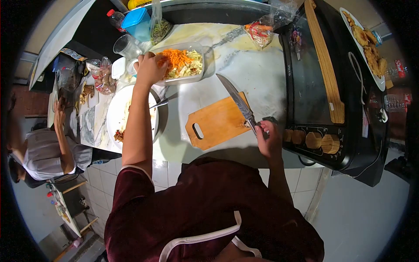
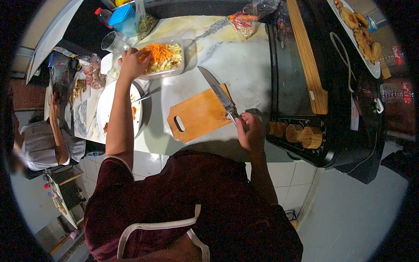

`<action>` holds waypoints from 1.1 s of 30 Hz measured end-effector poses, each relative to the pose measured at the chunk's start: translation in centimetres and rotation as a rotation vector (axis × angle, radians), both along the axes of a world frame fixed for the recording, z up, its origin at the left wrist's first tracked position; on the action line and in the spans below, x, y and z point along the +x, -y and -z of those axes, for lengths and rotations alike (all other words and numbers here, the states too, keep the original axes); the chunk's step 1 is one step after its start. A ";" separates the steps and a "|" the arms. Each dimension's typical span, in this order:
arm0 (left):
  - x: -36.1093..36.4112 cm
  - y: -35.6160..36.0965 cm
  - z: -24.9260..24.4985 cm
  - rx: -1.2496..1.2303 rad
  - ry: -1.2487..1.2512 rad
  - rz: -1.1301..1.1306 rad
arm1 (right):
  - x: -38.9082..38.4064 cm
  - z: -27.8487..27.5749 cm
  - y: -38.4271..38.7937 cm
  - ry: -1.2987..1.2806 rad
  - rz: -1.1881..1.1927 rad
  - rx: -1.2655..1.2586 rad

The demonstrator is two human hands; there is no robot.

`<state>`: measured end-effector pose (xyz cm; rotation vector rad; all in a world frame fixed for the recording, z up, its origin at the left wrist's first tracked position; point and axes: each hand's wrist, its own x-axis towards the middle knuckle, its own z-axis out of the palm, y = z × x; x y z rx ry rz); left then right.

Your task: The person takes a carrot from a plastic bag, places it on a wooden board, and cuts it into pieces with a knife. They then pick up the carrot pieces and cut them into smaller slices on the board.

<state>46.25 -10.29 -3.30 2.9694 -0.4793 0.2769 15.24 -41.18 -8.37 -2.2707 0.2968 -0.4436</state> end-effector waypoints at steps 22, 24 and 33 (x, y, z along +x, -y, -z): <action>-1.2 -1.8 0.3 0.018 0.021 -0.022 | 0.6 -1.3 0.1 0.003 -0.010 0.034; -0.8 -1.2 0.6 0.018 -0.010 -0.040 | 0.7 -1.0 0.4 0.028 -0.027 -0.003; -1.3 -0.7 -0.1 0.004 -0.097 -0.020 | 0.2 -2.4 -0.3 0.043 -0.032 0.054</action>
